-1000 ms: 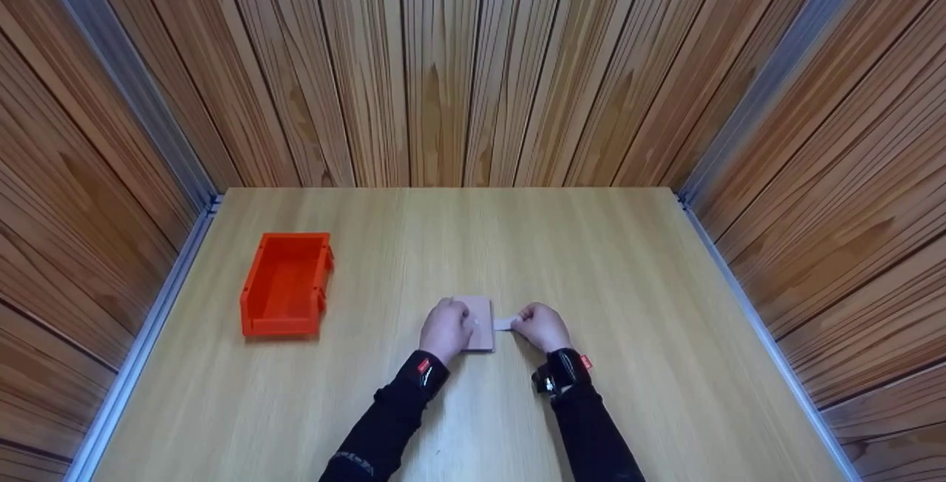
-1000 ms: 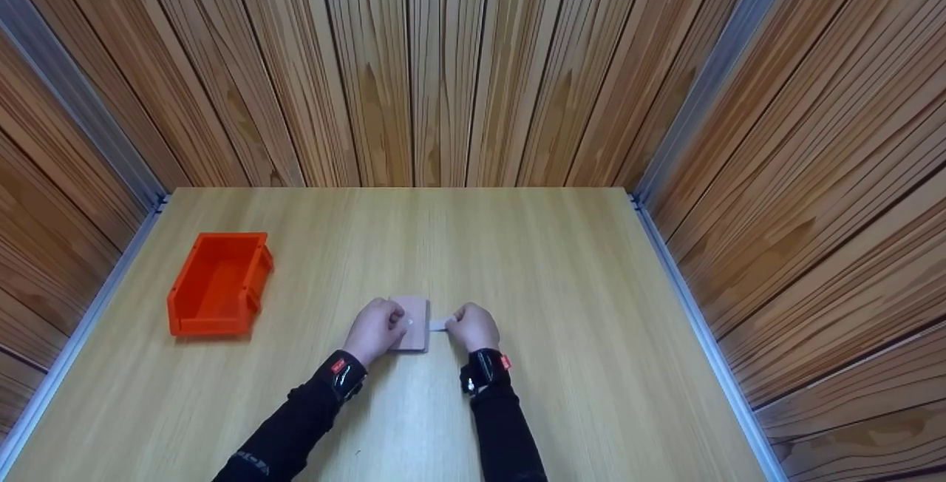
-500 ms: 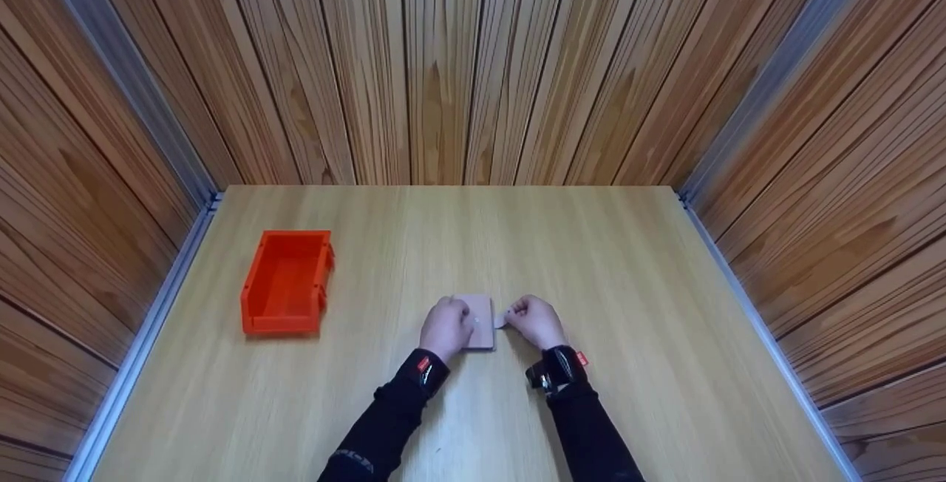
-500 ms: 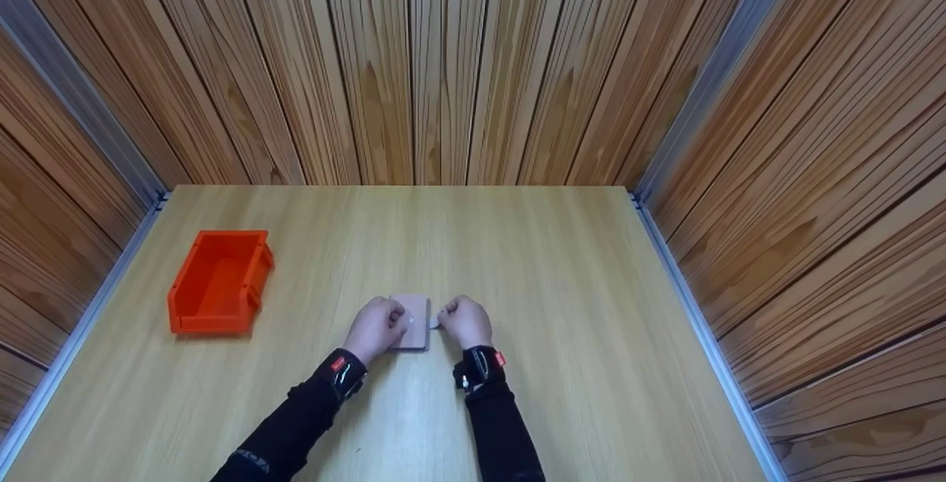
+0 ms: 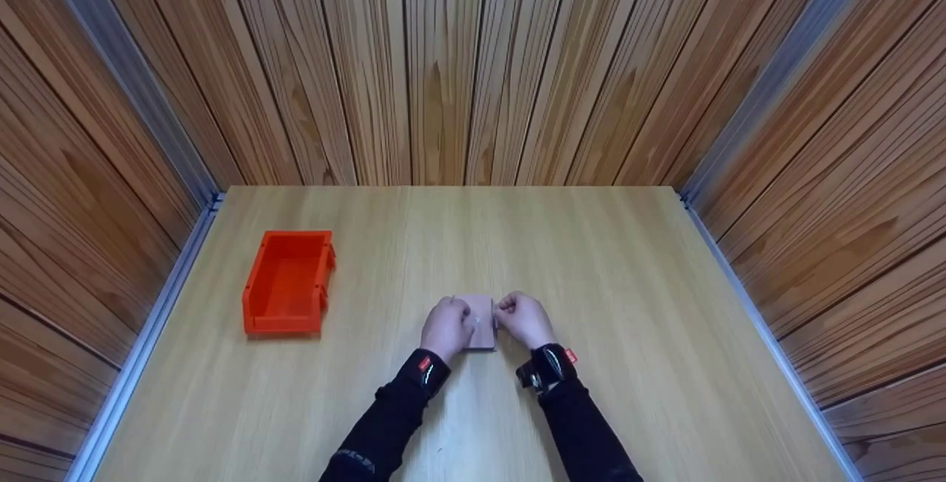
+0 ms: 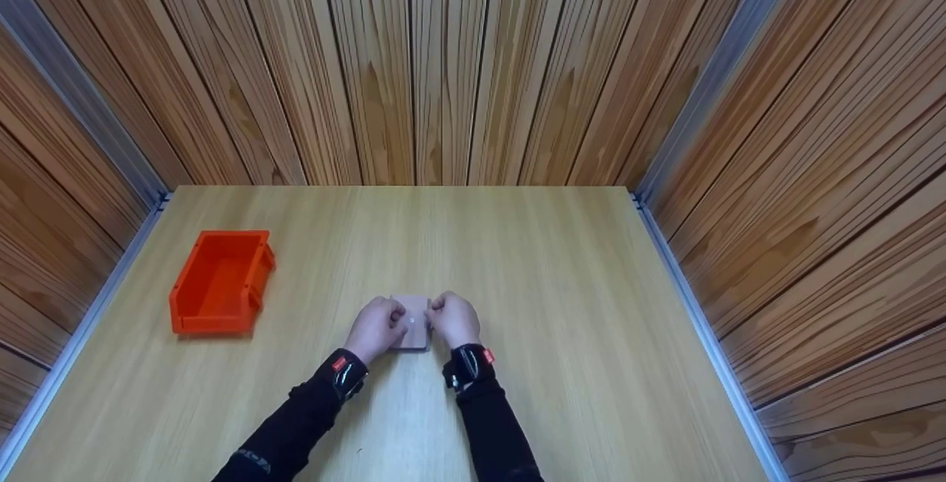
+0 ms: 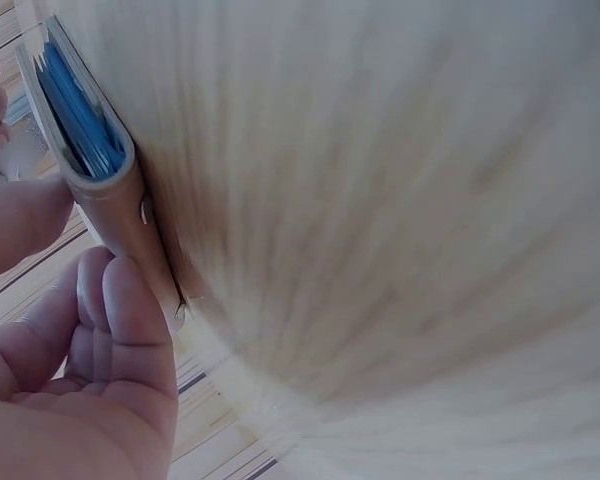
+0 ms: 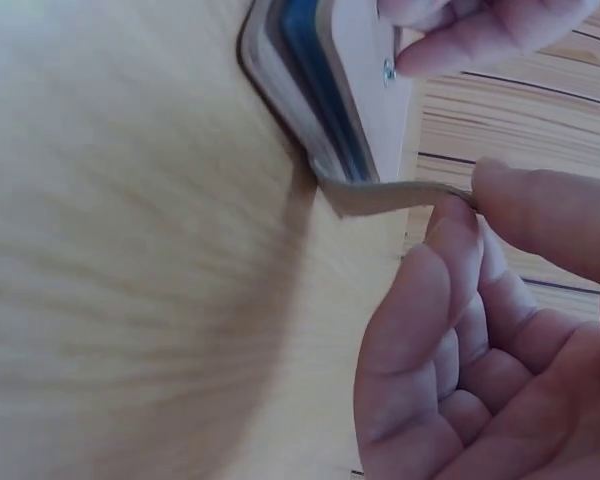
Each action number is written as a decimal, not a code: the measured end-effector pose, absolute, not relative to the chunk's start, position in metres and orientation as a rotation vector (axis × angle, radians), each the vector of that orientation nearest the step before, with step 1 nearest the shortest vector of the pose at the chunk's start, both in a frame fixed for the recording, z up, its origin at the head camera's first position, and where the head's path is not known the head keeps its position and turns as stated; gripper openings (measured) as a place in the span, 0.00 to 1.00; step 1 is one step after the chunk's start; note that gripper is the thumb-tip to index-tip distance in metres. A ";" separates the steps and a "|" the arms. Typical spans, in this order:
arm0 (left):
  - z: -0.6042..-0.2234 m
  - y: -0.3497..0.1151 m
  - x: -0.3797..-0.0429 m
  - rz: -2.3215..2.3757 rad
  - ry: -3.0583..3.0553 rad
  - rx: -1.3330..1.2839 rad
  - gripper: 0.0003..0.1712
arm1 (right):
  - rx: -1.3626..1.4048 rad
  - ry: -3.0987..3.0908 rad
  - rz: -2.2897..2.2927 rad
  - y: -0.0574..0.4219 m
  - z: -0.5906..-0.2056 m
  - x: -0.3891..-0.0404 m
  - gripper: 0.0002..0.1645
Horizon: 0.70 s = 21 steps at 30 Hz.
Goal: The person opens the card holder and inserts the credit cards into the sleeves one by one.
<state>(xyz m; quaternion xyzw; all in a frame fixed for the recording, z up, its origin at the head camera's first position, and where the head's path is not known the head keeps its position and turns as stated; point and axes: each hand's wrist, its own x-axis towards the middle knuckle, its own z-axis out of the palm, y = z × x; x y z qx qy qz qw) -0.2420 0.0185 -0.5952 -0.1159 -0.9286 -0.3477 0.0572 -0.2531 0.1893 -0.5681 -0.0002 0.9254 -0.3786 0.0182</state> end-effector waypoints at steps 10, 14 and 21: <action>-0.598 0.020 -0.244 -1.045 -2.771 -0.351 0.06 | -0.102 2.932 -1.082 0.174 -0.573 -0.252 0.10; -0.599 0.019 -0.243 -1.046 -2.749 -0.358 0.06 | -0.190 2.992 -1.007 0.169 -0.576 -0.252 0.09; -0.599 0.018 -0.242 -1.044 -2.706 -0.384 0.06 | -0.293 3.070 -0.817 0.162 -0.579 -0.252 0.10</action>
